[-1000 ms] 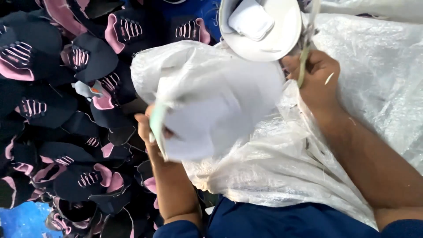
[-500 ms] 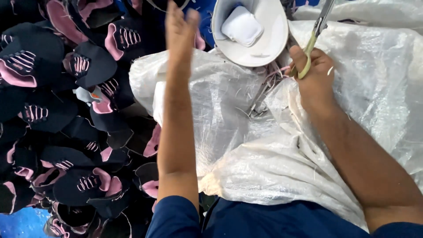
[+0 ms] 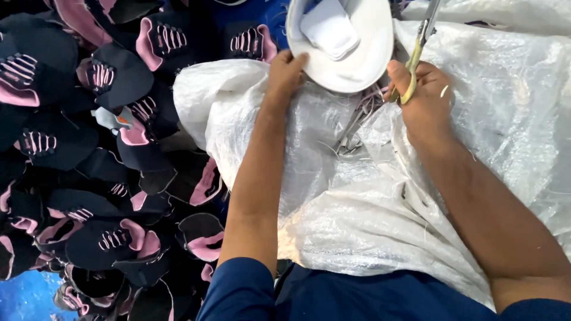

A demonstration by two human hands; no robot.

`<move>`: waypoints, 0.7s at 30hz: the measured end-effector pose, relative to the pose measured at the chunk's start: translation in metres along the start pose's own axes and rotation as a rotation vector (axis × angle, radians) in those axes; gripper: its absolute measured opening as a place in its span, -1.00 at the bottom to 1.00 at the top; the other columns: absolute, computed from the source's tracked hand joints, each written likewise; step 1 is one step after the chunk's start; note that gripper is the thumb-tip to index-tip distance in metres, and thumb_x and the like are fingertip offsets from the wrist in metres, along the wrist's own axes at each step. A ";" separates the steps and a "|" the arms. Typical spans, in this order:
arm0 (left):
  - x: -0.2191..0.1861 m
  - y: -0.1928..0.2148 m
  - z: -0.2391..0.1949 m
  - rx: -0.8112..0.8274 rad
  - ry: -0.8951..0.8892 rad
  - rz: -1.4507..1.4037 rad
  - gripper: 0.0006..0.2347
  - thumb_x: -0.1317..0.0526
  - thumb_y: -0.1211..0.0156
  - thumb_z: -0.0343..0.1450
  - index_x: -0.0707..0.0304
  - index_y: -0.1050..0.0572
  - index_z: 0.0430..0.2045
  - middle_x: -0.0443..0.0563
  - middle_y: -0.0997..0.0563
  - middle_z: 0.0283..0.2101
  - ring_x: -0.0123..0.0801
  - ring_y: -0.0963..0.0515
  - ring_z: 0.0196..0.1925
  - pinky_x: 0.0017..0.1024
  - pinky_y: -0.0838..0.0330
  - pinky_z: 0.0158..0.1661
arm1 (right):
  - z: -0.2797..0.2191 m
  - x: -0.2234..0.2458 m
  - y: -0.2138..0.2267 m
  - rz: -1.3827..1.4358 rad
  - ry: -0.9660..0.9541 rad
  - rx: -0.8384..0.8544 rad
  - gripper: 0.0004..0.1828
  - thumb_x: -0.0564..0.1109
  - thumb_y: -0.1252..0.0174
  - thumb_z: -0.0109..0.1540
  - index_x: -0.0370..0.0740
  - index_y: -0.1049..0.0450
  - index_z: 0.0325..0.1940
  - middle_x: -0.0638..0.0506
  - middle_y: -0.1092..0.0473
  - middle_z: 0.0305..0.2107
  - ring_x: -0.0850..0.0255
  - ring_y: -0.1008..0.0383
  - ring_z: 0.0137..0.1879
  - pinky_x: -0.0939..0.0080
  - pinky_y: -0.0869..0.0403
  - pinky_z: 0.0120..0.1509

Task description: The person trims excess thread and material from manufactured shoe uppers using scissors.

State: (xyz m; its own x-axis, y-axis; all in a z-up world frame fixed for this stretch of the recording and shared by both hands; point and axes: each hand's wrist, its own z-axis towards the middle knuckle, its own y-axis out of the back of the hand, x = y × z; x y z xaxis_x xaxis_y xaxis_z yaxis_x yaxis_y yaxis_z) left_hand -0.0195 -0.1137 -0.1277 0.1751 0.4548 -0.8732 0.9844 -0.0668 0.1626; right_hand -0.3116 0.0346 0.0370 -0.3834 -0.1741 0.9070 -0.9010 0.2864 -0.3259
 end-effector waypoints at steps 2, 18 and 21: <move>-0.021 0.005 -0.027 0.009 -0.152 -0.268 -0.64 0.24 -0.27 0.45 0.50 -0.44 0.08 0.16 -0.63 -0.14 -0.37 -0.58 -0.29 -0.38 -0.49 -0.24 | 0.000 -0.002 0.002 -0.036 0.005 -0.010 -0.71 -0.04 -0.31 0.40 -0.27 -0.47 -0.28 0.06 -0.43 -0.48 0.34 -0.42 -0.41 0.32 -0.43 -0.25; -0.013 0.028 -0.188 0.427 -0.107 -0.860 -0.27 -0.07 -0.13 0.41 0.49 -0.10 0.39 0.42 -0.36 0.34 0.11 -0.43 0.35 -0.03 -0.33 0.32 | -0.026 0.022 -0.039 -0.943 -0.031 0.336 -0.72 -0.05 -0.46 0.20 -0.34 -0.62 -0.28 -0.08 -0.46 -0.59 0.26 -0.35 -0.51 0.21 -0.32 -0.41; -0.034 0.024 -0.180 0.444 -0.212 -0.898 -0.25 -0.09 -0.11 0.46 0.63 -0.11 0.40 0.50 -0.38 0.32 0.16 -0.46 0.33 -0.03 -0.38 0.31 | -0.029 0.008 -0.027 -0.941 0.381 0.340 -0.80 -0.11 -0.43 0.23 -0.32 -0.63 -0.25 -0.03 -0.47 -0.47 0.30 -0.38 -0.38 0.23 -0.36 -0.28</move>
State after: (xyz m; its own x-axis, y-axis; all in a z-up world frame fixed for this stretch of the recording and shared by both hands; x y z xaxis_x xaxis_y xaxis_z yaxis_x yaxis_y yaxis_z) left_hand -0.0050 0.0294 -0.0117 -0.6733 0.3357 -0.6588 0.6628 -0.1208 -0.7390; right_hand -0.2848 0.0527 0.0604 0.5306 0.1343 0.8369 -0.8335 -0.0972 0.5440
